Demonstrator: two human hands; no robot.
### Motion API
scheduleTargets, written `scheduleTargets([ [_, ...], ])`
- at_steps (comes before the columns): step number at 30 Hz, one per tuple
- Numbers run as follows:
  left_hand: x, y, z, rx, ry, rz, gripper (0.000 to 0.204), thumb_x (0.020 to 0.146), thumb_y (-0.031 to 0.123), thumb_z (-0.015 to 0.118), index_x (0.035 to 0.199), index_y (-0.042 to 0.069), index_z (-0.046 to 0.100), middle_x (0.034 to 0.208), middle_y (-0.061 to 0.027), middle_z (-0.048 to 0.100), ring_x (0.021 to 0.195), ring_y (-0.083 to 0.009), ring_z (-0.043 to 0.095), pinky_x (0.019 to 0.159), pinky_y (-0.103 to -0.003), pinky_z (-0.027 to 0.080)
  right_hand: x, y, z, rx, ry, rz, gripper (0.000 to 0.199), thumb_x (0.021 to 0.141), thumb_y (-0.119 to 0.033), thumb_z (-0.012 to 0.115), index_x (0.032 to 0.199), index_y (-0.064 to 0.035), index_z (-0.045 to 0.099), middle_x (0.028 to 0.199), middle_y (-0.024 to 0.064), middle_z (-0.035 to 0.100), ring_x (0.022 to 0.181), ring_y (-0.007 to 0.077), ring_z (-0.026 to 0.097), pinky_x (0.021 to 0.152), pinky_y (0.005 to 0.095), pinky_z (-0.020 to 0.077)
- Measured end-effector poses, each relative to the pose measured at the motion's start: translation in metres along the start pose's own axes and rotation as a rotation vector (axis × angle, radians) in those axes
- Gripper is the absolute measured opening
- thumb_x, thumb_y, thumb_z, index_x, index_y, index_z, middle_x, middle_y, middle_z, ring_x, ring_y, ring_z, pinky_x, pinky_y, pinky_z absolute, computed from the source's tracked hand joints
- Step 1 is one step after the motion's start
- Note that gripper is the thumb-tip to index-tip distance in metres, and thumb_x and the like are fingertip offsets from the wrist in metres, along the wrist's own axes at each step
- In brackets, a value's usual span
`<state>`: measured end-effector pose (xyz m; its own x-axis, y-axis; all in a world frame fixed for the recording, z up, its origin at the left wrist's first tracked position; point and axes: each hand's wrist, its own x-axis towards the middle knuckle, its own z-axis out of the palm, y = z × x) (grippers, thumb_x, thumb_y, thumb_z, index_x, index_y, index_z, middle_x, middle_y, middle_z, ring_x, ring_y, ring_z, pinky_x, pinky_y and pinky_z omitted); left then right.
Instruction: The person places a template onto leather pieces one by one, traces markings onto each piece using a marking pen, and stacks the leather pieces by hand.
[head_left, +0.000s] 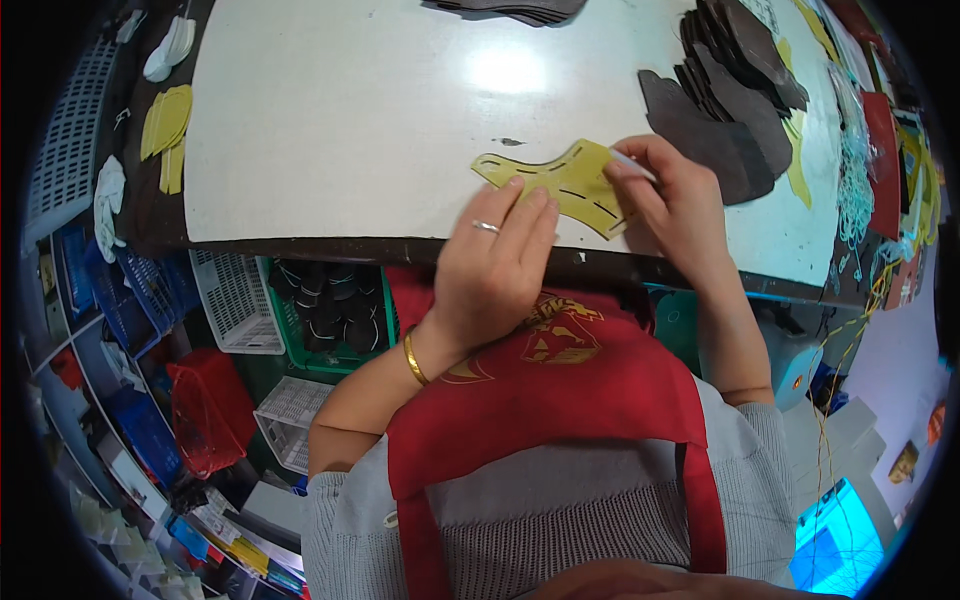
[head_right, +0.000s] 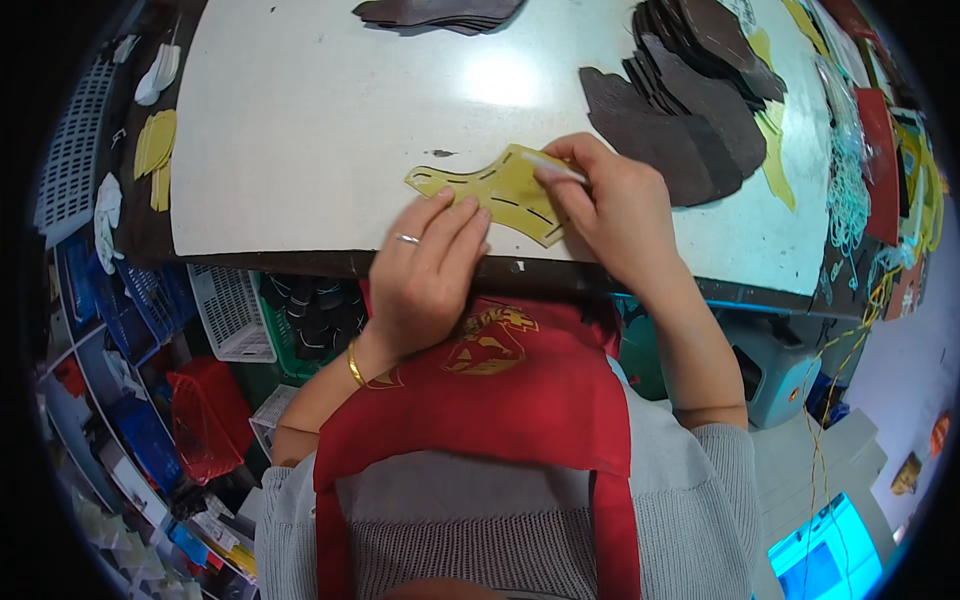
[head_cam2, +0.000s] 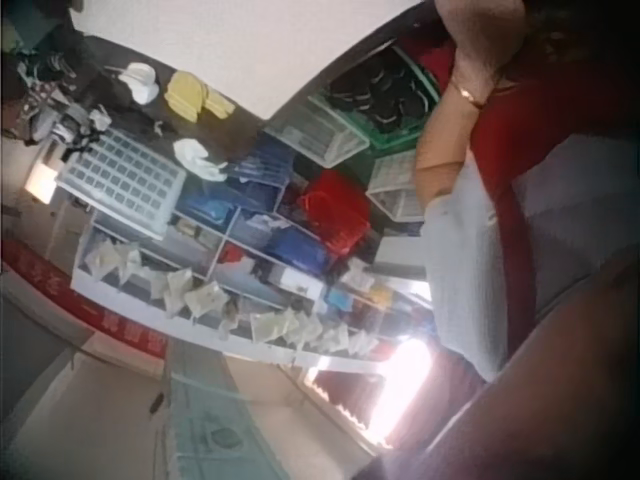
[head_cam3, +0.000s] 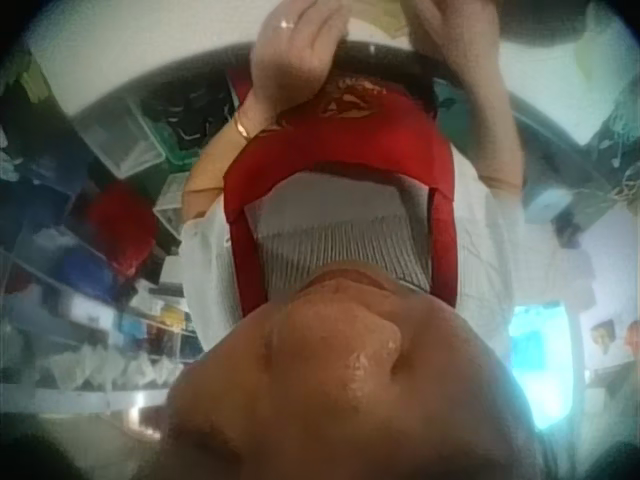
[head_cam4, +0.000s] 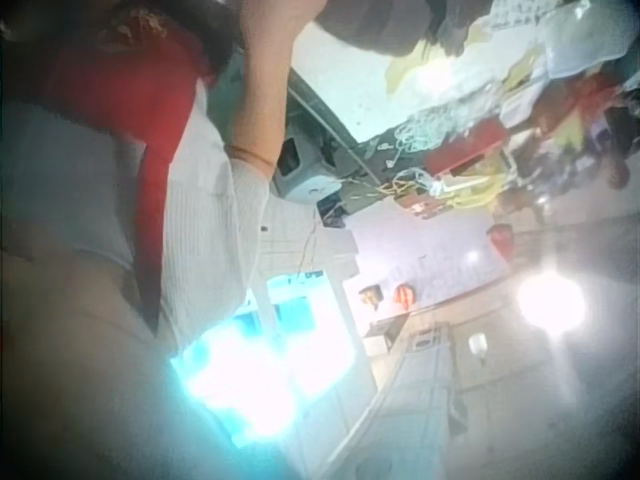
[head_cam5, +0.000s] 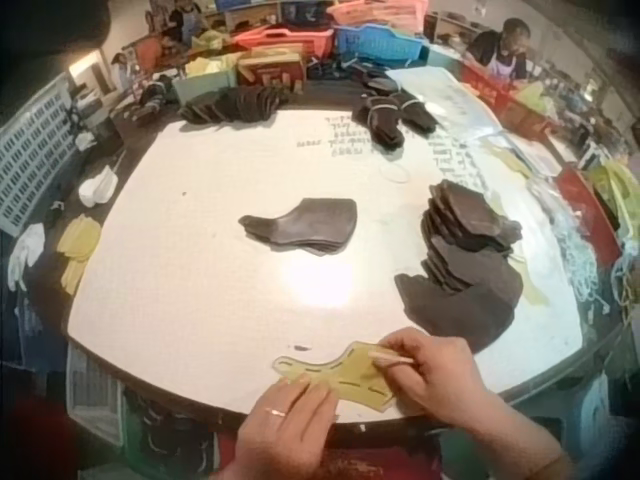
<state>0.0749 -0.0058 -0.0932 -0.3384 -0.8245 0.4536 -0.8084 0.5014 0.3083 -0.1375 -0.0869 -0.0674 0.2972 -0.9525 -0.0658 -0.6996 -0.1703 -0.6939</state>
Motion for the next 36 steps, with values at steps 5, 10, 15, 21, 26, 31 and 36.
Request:
scheduleTargets([
  [5, 0.017, -0.010, -0.009, 0.027, -0.018, 0.071, 0.029, 0.078, 0.007, 0.071, 0.107, 0.003, 0.074, 0.099, -0.0080, 0.069, 0.097, -0.0280, 0.067, 0.078, -0.037, 0.058, 0.005, 0.007, -0.020, 0.144, -0.056, 0.175, 0.024, 0.089, -0.013, 0.078, 0.108, -0.0004, 0.071, 0.086, 0.0075, 0.074, 0.077, 0.0121, 0.070, 0.071, 0.0265, 0.0534],
  [10, 0.022, -0.008, -0.012, 0.074, -0.119, 0.134, 0.036, 0.077, 0.012, 0.069, 0.112, 0.013, 0.074, 0.097, -0.0015, 0.064, 0.090, -0.0200, 0.065, 0.064, -0.029, 0.057, -0.007, 0.007, -0.010, -0.050, 0.084, -0.028, 0.020, 0.087, -0.022, 0.078, 0.098, -0.0060, 0.074, 0.083, 0.0127, 0.073, 0.071, 0.0277, 0.072, 0.065, 0.0363, 0.0552],
  [15, 0.020, -0.003, -0.009, 0.097, -0.136, 0.159, 0.036, 0.079, 0.012, 0.067, 0.113, 0.006, 0.073, 0.103, -0.0041, 0.066, 0.094, -0.0223, 0.064, 0.073, -0.033, 0.059, -0.001, 0.005, -0.013, -0.069, 0.037, -0.012, 0.018, 0.088, -0.021, 0.076, 0.096, -0.0051, 0.073, 0.083, 0.0134, 0.073, 0.073, 0.0296, 0.072, 0.067, 0.0376, 0.0554],
  [21, 0.013, 0.004, 0.001, 0.160, -0.141, 0.168, 0.039, 0.082, 0.016, 0.068, 0.119, 0.002, 0.072, 0.112, -0.0087, 0.068, 0.105, -0.0262, 0.063, 0.093, -0.047, 0.059, 0.002, 0.004, -0.016, -0.045, 0.007, -0.005, 0.017, 0.090, -0.019, 0.074, 0.095, -0.0033, 0.072, 0.082, 0.0141, 0.073, 0.076, 0.0319, 0.071, 0.068, 0.0388, 0.0553],
  [26, 0.012, 0.005, -0.001, 0.140, -0.157, 0.140, 0.039, 0.087, 0.022, 0.070, 0.120, 0.003, 0.071, 0.113, -0.0093, 0.067, 0.106, -0.0272, 0.063, 0.098, -0.051, 0.056, 0.005, 0.001, -0.020, -0.355, 0.146, -0.170, 0.013, 0.091, -0.019, 0.071, 0.094, -0.0068, 0.072, 0.083, 0.0113, 0.069, 0.078, 0.0310, 0.069, 0.067, 0.0390, 0.0536],
  [31, 0.008, 0.004, -0.002, 0.063, -0.127, 0.124, 0.039, 0.085, 0.025, 0.071, 0.119, 0.006, 0.071, 0.114, -0.0107, 0.067, 0.107, -0.0282, 0.064, 0.100, -0.053, 0.053, 0.023, -0.022, -0.030, -0.286, 0.332, -0.523, 0.018, 0.096, -0.021, 0.064, 0.090, -0.0052, 0.070, 0.080, 0.0077, 0.065, 0.076, 0.0291, 0.065, 0.062, 0.0396, 0.0505],
  [36, 0.003, 0.004, 0.007, 0.080, -0.078, 0.127, 0.032, 0.085, 0.023, 0.066, 0.112, 0.007, 0.071, 0.111, -0.0125, 0.064, 0.108, -0.0295, 0.063, 0.102, -0.054, 0.051, 0.041, -0.034, 0.021, -0.025, 0.106, -0.536, 0.023, 0.101, -0.026, 0.062, 0.089, -0.0090, 0.073, 0.083, 0.0087, 0.071, 0.063, 0.0256, 0.066, 0.059, 0.0344, 0.0523],
])
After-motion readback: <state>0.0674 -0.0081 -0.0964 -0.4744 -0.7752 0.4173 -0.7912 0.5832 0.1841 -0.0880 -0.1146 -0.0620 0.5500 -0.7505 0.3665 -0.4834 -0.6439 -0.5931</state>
